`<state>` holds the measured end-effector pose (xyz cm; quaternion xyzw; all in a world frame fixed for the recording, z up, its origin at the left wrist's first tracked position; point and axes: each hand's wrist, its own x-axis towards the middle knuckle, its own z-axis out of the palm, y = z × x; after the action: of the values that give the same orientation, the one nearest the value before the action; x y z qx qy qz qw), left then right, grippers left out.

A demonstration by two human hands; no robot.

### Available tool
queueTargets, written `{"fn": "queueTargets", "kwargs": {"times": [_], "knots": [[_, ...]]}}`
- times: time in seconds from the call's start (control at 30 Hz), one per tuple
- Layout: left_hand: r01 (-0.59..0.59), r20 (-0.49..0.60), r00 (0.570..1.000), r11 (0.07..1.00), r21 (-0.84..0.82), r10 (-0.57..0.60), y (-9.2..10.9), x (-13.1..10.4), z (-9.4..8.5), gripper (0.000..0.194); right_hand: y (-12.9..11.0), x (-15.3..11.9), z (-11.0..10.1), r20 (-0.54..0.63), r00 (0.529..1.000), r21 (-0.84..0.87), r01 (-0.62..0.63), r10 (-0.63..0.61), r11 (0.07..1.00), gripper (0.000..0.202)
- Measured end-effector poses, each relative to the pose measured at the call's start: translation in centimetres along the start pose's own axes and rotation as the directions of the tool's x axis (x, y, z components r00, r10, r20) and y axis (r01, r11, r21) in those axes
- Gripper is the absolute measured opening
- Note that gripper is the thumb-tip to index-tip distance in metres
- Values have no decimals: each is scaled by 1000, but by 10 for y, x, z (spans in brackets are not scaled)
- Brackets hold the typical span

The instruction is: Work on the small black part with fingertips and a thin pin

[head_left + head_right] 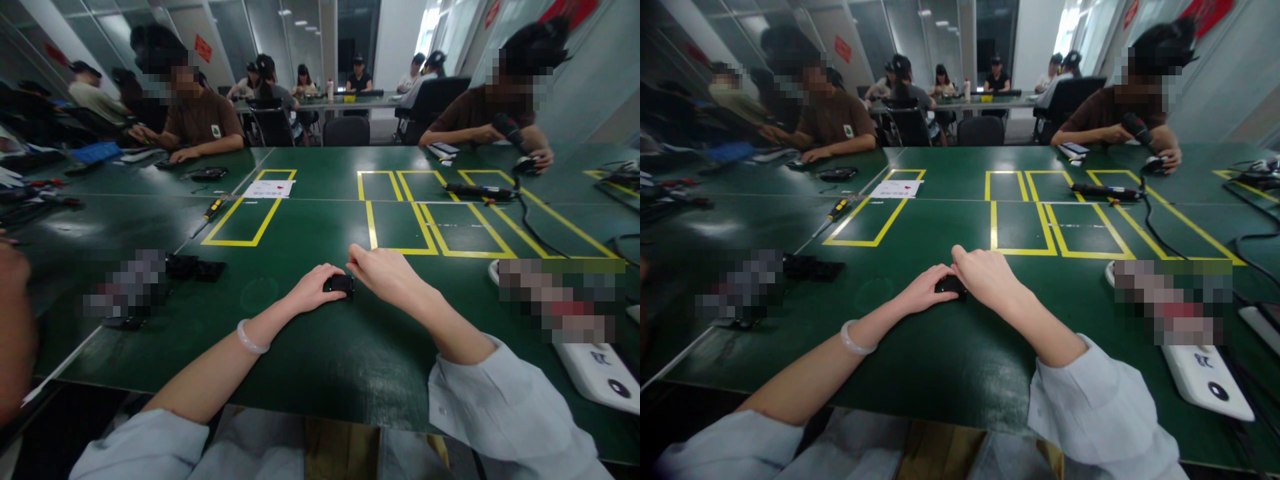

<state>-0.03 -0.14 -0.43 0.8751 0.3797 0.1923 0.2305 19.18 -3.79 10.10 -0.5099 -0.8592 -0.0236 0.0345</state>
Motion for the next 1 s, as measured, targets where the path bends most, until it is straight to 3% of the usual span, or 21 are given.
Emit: {"fn": "queueTargets", "kwargs": {"times": [0.23,0.4,0.63,0.83,1.0], "knots": [[11,-5,1000,1000,-10,-11,-2,0,1,38,0,-3,1,-40,999,49,9,-7,999,18],[0,-11,1000,1000,-5,0,-2,0,2,39,0,0,2,-2,999,3,-37,37,999,24],[-9,-16,1000,1000,8,9,-2,-1,2,37,0,-2,1,-15,1000,102,7,-5,995,20],[-6,-14,1000,1000,15,7,-2,0,2,38,-1,0,1,14,999,38,-38,37,999,25],[-11,-8,1000,1000,-1,11,-1,-1,1,38,0,-1,0,12,1000,76,-6,5,997,22]]}}
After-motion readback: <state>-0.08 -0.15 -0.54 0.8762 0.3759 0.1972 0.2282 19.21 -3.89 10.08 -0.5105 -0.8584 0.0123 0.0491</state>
